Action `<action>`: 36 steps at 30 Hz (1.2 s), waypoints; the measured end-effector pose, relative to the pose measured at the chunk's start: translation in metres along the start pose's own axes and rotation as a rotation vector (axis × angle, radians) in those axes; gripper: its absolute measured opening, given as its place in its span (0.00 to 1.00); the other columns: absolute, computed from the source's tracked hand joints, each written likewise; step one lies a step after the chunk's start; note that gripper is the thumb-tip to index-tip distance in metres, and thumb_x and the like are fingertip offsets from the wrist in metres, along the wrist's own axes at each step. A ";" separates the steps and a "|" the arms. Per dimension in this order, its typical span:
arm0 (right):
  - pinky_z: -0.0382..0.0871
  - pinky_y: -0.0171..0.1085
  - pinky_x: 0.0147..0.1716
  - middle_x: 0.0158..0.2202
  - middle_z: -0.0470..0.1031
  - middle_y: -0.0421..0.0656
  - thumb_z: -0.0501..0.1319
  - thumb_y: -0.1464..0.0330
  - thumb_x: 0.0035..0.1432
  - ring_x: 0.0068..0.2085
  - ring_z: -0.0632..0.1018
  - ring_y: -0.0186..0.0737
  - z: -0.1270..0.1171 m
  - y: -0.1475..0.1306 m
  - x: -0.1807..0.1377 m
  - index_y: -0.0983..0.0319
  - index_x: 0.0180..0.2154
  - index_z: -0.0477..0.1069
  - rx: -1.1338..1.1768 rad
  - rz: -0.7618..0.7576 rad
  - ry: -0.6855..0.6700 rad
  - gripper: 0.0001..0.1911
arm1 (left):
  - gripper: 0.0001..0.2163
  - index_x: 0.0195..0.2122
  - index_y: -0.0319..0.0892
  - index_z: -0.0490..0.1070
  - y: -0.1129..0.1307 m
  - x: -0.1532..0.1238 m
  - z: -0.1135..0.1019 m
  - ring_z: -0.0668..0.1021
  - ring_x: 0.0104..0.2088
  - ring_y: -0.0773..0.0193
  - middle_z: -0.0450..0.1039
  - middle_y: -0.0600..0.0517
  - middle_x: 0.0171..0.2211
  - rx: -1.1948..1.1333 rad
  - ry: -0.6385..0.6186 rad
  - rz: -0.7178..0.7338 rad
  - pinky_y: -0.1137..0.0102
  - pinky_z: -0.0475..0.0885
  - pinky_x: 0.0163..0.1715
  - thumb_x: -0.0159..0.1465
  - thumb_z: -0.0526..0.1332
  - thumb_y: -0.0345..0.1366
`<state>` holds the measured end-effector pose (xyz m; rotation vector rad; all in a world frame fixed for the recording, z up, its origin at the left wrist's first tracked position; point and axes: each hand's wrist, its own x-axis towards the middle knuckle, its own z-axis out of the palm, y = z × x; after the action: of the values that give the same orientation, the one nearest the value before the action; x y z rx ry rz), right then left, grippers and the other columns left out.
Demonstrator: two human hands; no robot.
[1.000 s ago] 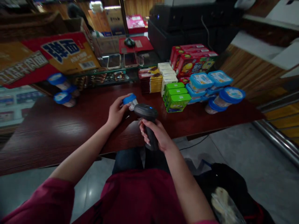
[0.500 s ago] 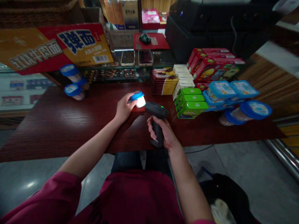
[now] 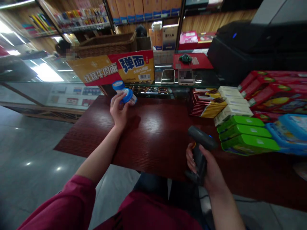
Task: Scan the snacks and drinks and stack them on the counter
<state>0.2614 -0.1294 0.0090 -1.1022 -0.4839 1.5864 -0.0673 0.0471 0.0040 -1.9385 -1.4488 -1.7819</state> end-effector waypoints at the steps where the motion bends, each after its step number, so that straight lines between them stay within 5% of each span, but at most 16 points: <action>1: 0.53 0.28 0.11 0.24 0.61 0.41 0.72 0.56 0.47 0.19 0.58 0.30 0.001 0.000 0.000 0.59 0.31 0.75 -0.011 -0.002 0.019 0.15 | 0.15 0.57 0.49 0.73 -0.011 0.007 -0.008 0.75 0.63 0.56 0.73 0.48 0.60 0.051 0.051 -0.043 0.59 0.72 0.64 0.70 0.63 0.35; 4: 0.52 0.28 0.11 0.24 0.59 0.41 0.72 0.55 0.44 0.19 0.56 0.29 0.005 0.000 0.000 0.58 0.29 0.75 -0.039 0.005 0.077 0.16 | 0.16 0.57 0.49 0.72 -0.041 0.021 -0.026 0.73 0.64 0.56 0.71 0.49 0.61 0.134 0.126 -0.144 0.61 0.74 0.62 0.68 0.63 0.33; 10: 0.53 0.27 0.09 0.24 0.58 0.41 0.73 0.54 0.40 0.18 0.57 0.29 0.012 -0.002 -0.001 0.58 0.29 0.75 -0.044 0.011 0.144 0.18 | 0.14 0.52 0.47 0.75 -0.080 0.026 -0.040 0.74 0.62 0.56 0.74 0.48 0.57 0.070 0.047 -0.145 0.60 0.71 0.64 0.65 0.66 0.32; 21: 0.58 0.27 0.07 0.22 0.62 0.39 0.76 0.54 0.37 0.18 0.59 0.29 0.004 0.001 0.002 0.60 0.29 0.76 -0.046 -0.016 0.116 0.21 | 0.15 0.51 0.48 0.75 -0.080 0.028 -0.041 0.73 0.64 0.55 0.76 0.49 0.57 0.060 -0.040 -0.061 0.59 0.68 0.66 0.64 0.65 0.29; 26: 0.59 0.27 0.09 0.22 0.63 0.39 0.75 0.55 0.42 0.18 0.61 0.29 0.002 0.003 0.004 0.60 0.30 0.76 0.005 -0.042 0.042 0.19 | 0.20 0.57 0.47 0.72 -0.085 0.030 -0.044 0.69 0.68 0.49 0.72 0.47 0.62 0.107 -0.057 -0.011 0.53 0.63 0.69 0.64 0.68 0.38; 30: 0.59 0.25 0.11 0.24 0.65 0.38 0.72 0.56 0.50 0.19 0.60 0.28 -0.004 0.009 0.001 0.60 0.34 0.76 0.131 -0.077 -0.068 0.17 | 0.30 0.64 0.54 0.67 -0.070 0.026 -0.039 0.62 0.71 0.45 0.65 0.56 0.68 0.168 -0.009 0.139 0.45 0.56 0.72 0.61 0.72 0.44; 32: 0.58 0.25 0.12 0.25 0.66 0.37 0.71 0.56 0.52 0.20 0.61 0.28 -0.012 0.012 -0.002 0.61 0.35 0.75 0.198 -0.115 -0.096 0.16 | 0.32 0.65 0.61 0.65 -0.050 0.018 -0.026 0.69 0.67 0.45 0.68 0.61 0.66 0.158 0.006 0.254 0.41 0.62 0.69 0.60 0.73 0.43; 36: 0.59 0.25 0.12 0.25 0.67 0.36 0.71 0.56 0.54 0.21 0.62 0.28 -0.040 0.017 -0.022 0.61 0.37 0.73 0.282 -0.198 -0.167 0.17 | 0.26 0.64 0.62 0.67 0.021 -0.017 0.015 0.76 0.61 0.49 0.73 0.59 0.62 -0.046 -0.254 0.401 0.46 0.70 0.64 0.67 0.66 0.35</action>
<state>0.2854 -0.1638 -0.0144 -0.6919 -0.4484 1.5233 -0.0397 0.0364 -0.0040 -2.3444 -0.9844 -1.4449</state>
